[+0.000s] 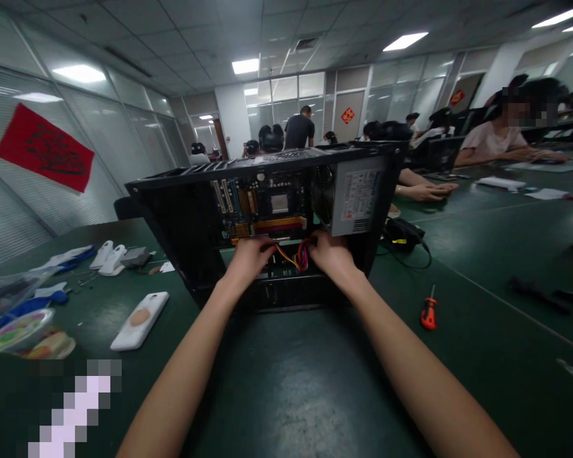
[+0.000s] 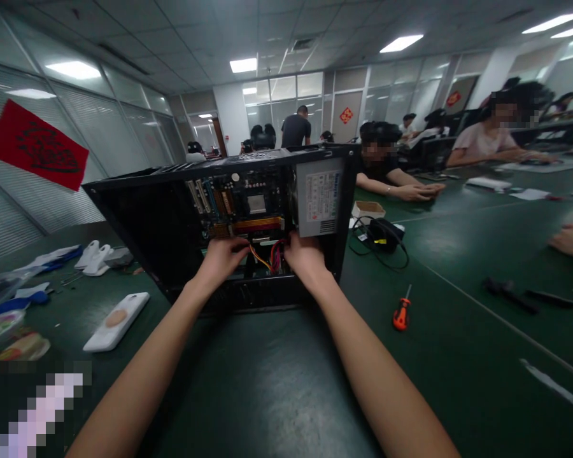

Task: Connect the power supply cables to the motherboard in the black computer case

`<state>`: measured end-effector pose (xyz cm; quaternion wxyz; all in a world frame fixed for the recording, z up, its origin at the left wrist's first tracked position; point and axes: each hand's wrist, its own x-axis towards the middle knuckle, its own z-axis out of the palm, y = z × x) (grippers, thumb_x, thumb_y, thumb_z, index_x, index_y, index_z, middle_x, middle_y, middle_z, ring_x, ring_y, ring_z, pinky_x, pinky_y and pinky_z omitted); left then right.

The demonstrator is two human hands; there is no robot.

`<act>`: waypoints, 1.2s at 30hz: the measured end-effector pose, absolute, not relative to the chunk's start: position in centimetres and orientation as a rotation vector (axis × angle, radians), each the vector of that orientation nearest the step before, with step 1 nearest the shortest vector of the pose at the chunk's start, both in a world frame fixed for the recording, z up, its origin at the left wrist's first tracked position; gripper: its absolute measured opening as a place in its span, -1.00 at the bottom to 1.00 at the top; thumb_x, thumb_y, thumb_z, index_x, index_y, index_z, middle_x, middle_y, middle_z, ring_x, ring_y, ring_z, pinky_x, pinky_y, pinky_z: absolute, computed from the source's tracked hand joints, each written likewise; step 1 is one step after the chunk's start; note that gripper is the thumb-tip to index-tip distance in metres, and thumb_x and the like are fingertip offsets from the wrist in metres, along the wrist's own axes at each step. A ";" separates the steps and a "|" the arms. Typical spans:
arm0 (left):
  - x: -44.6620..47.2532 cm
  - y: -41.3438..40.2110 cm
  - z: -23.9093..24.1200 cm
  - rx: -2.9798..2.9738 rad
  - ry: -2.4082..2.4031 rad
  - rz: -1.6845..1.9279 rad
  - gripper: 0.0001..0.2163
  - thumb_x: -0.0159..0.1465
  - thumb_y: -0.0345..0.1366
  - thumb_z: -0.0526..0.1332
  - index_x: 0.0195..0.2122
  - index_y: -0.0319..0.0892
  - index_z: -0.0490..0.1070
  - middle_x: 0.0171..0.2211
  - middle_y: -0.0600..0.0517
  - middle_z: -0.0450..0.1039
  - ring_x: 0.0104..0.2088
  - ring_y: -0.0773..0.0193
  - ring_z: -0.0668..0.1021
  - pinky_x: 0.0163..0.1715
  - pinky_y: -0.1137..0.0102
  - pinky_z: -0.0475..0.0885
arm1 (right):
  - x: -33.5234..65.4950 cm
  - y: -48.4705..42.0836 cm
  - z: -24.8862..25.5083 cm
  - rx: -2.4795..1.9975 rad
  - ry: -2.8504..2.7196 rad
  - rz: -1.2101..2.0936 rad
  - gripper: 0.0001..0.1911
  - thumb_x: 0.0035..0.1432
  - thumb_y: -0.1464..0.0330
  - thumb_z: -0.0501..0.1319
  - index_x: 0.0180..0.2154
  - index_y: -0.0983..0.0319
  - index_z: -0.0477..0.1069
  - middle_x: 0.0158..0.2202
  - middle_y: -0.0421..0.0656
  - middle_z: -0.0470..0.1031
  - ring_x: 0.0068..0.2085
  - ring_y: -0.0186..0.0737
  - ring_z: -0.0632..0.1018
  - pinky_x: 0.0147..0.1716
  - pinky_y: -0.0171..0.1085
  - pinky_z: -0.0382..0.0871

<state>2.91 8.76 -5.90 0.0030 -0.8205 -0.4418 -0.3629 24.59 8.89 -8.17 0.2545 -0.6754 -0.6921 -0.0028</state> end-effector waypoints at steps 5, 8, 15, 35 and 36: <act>3.1 12.5 -5.6 -2.676 -1.156 -0.730 -0.85 0.24 -0.45 0.27 -0.16 -0.21 0.56 -0.16 -0.07 0.58 -0.10 0.15 0.59 -0.08 0.32 0.46 | 23.9 8.6 -7.5 -1.780 -2.009 -0.102 -0.73 0.23 0.37 0.12 -0.06 0.22 0.48 -0.03 0.02 0.53 -0.09 -0.03 0.58 -0.18 -0.22 0.43; 3.1 13.6 -6.5 -2.648 -1.179 -0.692 -0.85 0.24 -0.45 0.27 -0.17 -0.20 0.55 -0.19 -0.06 0.58 -0.14 0.16 0.60 -0.11 0.32 0.47 | 23.6 8.7 -7.3 -1.746 -2.061 -0.146 -0.76 0.22 0.35 0.13 -0.11 0.23 0.48 -0.02 0.01 0.52 -0.11 -0.04 0.58 -0.22 -0.23 0.43; 2.4 14.0 -7.7 -2.561 -1.260 -0.849 -0.88 0.24 -0.40 0.29 -0.19 -0.22 0.54 -0.21 -0.05 0.60 -0.17 0.17 0.61 -0.12 0.33 0.48 | 23.5 9.3 -7.5 -1.698 -2.093 -0.120 -0.81 0.22 0.32 0.14 -0.18 0.21 0.47 -0.06 -0.04 0.53 -0.04 -0.04 0.56 -0.23 -0.22 0.42; 3.1 12.8 -7.2 -2.443 -1.722 -0.541 -0.84 0.31 -0.24 0.24 -0.19 -0.16 0.59 -0.27 -0.06 0.61 -0.21 0.11 0.62 -0.22 0.36 0.42 | 22.0 9.1 -7.6 -1.563 -2.275 0.017 -0.85 0.20 0.40 0.20 -0.18 0.28 0.45 -0.12 0.03 0.49 -0.11 -0.06 0.53 -0.20 -0.24 0.35; 2.9 13.1 -7.4 -2.470 -1.752 -0.562 -0.84 0.31 -0.24 0.25 -0.22 -0.16 0.60 -0.30 -0.05 0.62 -0.23 0.13 0.62 -0.23 0.37 0.41 | 21.9 9.0 -7.5 -1.541 -2.280 0.014 -0.84 0.20 0.42 0.20 -0.16 0.29 0.43 -0.12 0.02 0.48 -0.11 -0.06 0.52 -0.19 -0.23 0.34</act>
